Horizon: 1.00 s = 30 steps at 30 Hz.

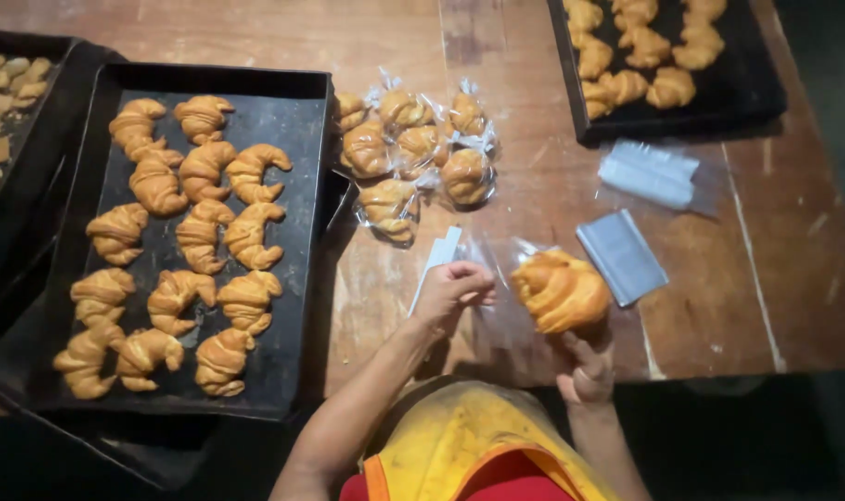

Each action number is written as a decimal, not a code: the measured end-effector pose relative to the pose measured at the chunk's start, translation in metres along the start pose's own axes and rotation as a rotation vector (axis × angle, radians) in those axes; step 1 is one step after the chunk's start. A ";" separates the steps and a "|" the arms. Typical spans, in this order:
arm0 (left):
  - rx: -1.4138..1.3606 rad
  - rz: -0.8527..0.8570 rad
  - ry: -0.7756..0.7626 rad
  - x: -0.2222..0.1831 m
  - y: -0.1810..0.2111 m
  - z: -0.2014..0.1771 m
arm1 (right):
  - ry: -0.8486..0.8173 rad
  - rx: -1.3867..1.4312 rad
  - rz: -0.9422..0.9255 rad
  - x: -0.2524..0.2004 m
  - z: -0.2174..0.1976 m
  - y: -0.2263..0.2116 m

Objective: The person picks baked croissants one at a time from black baking trays on a wooden table, opens a clear plastic bag, inserts a croissant into it, and places the bagged croissant in a pile on the table, repeating the cycle for many croissants.

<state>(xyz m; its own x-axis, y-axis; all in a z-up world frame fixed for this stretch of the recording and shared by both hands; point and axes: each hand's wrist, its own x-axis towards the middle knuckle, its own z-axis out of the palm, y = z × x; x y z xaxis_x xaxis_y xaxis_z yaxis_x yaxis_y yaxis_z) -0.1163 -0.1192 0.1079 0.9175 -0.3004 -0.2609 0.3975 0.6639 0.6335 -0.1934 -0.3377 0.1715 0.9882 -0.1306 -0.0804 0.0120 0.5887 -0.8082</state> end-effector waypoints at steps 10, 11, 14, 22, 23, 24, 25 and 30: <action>0.135 0.242 0.312 -0.003 -0.001 0.028 | 0.048 -0.523 -0.090 0.124 -0.133 0.028; 0.145 0.323 0.351 -0.006 -0.003 0.030 | 0.062 -0.701 -0.140 0.126 -0.137 0.027; 0.262 0.459 0.506 -0.022 -0.001 0.037 | 0.051 -0.927 -0.219 0.118 -0.122 0.013; 0.747 0.562 0.618 -0.028 -0.007 0.054 | -0.160 -0.391 0.064 0.035 -0.041 -0.023; 0.712 0.638 0.371 -0.029 -0.015 0.054 | -0.299 -0.209 0.192 0.027 -0.049 -0.007; 0.662 0.700 0.121 -0.029 -0.025 0.056 | -0.435 -0.030 0.316 0.019 -0.060 0.007; 0.662 0.694 0.104 -0.023 -0.039 0.041 | -0.424 -0.031 0.304 0.019 -0.046 0.005; 0.094 0.016 0.040 -0.021 -0.016 0.047 | -0.290 0.004 0.316 0.024 -0.040 0.010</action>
<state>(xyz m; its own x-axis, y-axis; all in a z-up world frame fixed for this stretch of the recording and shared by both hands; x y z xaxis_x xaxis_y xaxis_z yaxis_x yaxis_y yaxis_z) -0.1429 -0.1556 0.1372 0.9245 -0.2609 -0.2780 0.3809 0.6010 0.7027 -0.1761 -0.3666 0.1379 0.9453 0.2865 -0.1557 -0.2983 0.5671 -0.7677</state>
